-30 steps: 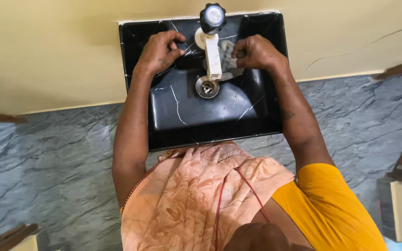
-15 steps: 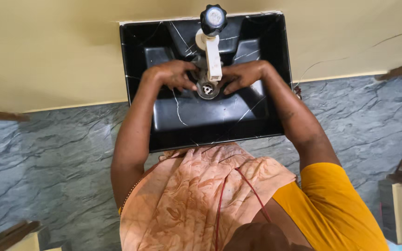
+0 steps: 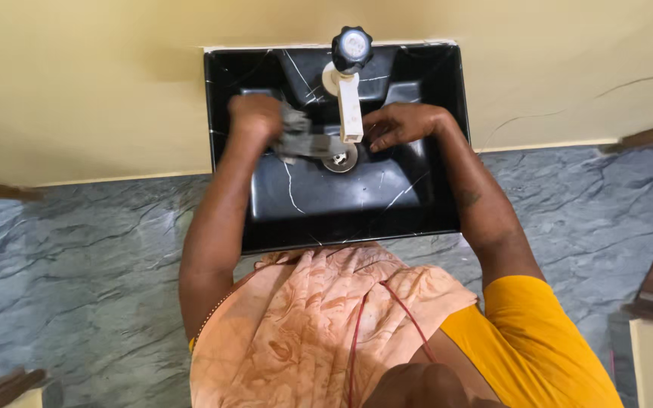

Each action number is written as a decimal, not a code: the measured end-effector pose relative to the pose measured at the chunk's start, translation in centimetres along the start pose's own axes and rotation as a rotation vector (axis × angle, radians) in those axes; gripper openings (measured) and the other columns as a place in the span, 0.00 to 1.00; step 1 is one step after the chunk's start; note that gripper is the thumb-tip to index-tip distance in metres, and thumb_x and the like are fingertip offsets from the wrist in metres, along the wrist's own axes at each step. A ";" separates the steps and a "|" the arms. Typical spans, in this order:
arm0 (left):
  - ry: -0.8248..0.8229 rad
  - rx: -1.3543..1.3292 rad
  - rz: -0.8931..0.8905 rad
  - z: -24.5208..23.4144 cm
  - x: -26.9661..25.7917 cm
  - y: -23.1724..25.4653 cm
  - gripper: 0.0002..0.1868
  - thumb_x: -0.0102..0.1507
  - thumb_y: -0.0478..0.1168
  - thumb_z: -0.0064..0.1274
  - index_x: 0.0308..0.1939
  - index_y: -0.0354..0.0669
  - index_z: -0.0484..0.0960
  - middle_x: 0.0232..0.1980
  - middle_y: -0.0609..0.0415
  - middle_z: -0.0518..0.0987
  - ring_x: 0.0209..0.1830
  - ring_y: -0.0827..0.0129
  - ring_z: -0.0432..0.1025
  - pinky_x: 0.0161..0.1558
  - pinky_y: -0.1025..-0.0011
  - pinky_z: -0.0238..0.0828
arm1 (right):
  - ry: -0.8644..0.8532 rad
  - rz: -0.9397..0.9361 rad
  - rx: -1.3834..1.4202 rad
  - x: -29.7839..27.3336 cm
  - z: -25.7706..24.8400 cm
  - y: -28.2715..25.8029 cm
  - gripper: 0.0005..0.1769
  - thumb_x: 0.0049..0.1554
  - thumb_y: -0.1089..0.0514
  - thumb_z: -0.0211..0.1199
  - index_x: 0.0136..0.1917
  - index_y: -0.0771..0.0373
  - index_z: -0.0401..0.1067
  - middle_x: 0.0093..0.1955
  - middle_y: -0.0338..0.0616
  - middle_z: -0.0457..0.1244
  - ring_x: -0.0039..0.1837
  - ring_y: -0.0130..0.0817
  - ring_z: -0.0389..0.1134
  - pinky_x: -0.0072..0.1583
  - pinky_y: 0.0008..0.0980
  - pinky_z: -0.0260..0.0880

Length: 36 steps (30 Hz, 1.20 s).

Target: The person scrubs a black bathroom sink with a cloth, focusing on the basin, drain, and faucet. They repeatedly wet the cloth under the running tap and wipe different sections of the sink surface.

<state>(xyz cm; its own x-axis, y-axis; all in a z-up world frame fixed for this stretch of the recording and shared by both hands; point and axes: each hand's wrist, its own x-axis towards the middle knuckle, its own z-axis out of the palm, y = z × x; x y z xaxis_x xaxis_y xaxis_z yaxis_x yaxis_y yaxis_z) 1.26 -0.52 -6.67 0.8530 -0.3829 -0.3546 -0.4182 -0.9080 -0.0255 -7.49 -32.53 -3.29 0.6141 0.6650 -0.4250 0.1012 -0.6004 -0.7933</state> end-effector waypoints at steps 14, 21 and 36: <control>0.035 -0.042 0.016 -0.7 -1.4 2.2 0.17 0.55 0.44 0.65 0.45 0.41 0.87 0.50 0.42 0.83 0.49 0.52 0.80 0.45 0.57 0.77 | 0.101 0.043 -0.154 -0.4 -0.4 0.0 0.38 0.54 0.49 0.69 0.74 0.61 0.63 0.66 0.49 0.68 0.62 0.41 0.73 0.64 0.40 0.71; 0.826 0.064 -0.239 5.3 4.4 0.0 0.06 0.57 0.36 0.63 0.38 0.45 0.88 0.36 0.47 0.84 0.34 0.57 0.81 0.29 0.62 0.79 | 0.116 0.030 -0.239 -1.0 -0.2 -0.8 0.32 0.55 0.50 0.69 0.69 0.62 0.70 0.60 0.50 0.71 0.62 0.42 0.73 0.63 0.40 0.71; -0.291 -0.050 0.458 3.9 -5.4 9.6 0.30 0.49 0.56 0.75 0.44 0.39 0.86 0.48 0.45 0.84 0.48 0.52 0.80 0.49 0.58 0.77 | 0.131 0.035 -0.226 -1.2 -0.2 -1.3 0.24 0.56 0.52 0.70 0.63 0.64 0.73 0.55 0.48 0.72 0.59 0.40 0.73 0.60 0.38 0.72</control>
<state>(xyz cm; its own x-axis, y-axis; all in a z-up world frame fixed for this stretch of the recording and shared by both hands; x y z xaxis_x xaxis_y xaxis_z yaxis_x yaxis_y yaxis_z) -8.59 -6.49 -8.66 0.4625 -0.6847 -0.5632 -0.7054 -0.6690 0.2341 -8.22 -32.57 -1.66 0.7150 0.5877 -0.3786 0.2414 -0.7158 -0.6552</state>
